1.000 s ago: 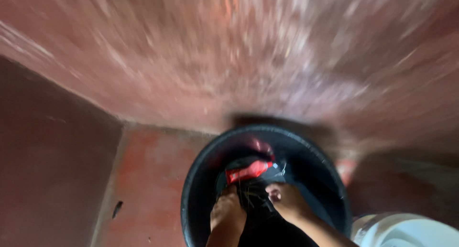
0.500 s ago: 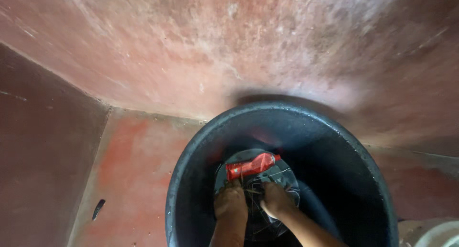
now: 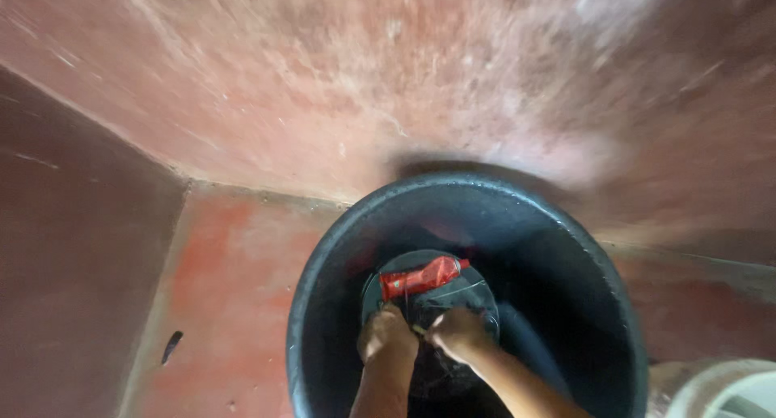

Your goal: The person organizes a shelf of toiletries and prepares a toothbrush with toothpaste.

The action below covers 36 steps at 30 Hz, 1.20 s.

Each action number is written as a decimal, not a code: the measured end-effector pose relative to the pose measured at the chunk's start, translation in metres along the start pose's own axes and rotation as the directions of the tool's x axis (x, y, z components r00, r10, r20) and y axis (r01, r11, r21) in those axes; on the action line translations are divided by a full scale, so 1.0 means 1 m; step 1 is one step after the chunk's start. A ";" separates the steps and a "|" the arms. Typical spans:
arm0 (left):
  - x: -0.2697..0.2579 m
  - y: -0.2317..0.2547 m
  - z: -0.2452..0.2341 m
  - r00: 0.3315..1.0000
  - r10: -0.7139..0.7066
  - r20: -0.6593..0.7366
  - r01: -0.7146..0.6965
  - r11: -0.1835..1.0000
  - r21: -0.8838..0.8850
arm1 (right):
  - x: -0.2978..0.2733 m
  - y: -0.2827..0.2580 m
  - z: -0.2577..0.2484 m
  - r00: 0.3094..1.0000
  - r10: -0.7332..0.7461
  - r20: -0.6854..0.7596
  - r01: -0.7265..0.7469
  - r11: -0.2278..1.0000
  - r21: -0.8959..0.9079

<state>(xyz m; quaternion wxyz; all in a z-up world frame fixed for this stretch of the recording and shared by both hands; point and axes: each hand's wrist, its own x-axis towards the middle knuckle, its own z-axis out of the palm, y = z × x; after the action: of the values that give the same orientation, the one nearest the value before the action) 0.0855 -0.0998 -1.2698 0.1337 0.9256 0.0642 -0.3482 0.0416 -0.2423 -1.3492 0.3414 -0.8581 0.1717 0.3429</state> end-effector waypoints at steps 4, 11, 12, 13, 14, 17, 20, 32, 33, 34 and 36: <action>-0.035 0.017 -0.057 0.972 -0.197 0.131 0.216 0.963 -0.158 | -0.052 -0.013 -0.031 0.954 0.241 0.176 -0.298 0.740 0.603; -0.112 0.037 -0.144 0.966 -0.243 0.095 0.260 0.916 -0.305 | -0.136 -0.052 -0.086 0.968 0.114 0.225 -0.243 0.665 0.706; -0.120 0.037 -0.151 0.968 -0.238 0.081 0.252 0.909 -0.333 | -0.144 -0.058 -0.093 0.966 0.118 0.229 -0.246 0.688 0.683; -0.128 0.038 -0.158 0.972 -0.227 0.066 0.235 0.913 -0.334 | -0.152 -0.063 -0.099 0.976 0.107 0.189 -0.207 0.722 0.660; -0.134 0.039 -0.164 0.975 -0.215 0.050 0.219 0.917 -0.333 | -0.159 -0.066 -0.105 0.984 0.095 0.148 -0.168 0.754 0.635; -0.153 0.039 -0.181 0.983 -0.164 0.080 0.182 0.911 -0.370 | -0.172 -0.067 -0.119 0.993 0.087 0.077 -0.116 0.797 0.593; -0.172 0.043 -0.201 0.990 -0.122 0.069 0.138 0.922 -0.361 | -0.177 -0.057 -0.129 0.998 0.057 -0.007 -0.042 0.816 0.577; -0.249 0.084 -0.346 0.973 0.181 -0.140 -0.228 0.804 -0.548 | -0.203 -0.101 -0.284 0.953 -0.292 -0.083 0.295 0.825 0.482; -0.254 0.091 -0.364 0.964 0.221 -0.149 -0.266 0.771 -0.579 | -0.208 -0.105 -0.302 0.921 -0.386 -0.042 0.361 0.812 0.458; -0.258 0.100 -0.382 0.952 0.264 -0.157 -0.304 0.730 -0.612 | -0.214 -0.114 -0.315 0.904 -0.405 -0.139 0.418 0.764 0.491; -0.273 0.107 -0.406 0.928 0.337 -0.156 -0.349 0.645 -0.679 | -0.244 -0.138 -0.325 0.857 -0.411 -0.311 0.515 0.660 0.546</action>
<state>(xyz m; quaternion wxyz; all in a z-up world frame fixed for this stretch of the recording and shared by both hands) 0.1582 -0.0900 -0.7740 0.5348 0.8041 0.0151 -0.2593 0.0950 -0.3587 -0.9394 0.6613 -0.7397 0.0751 0.0995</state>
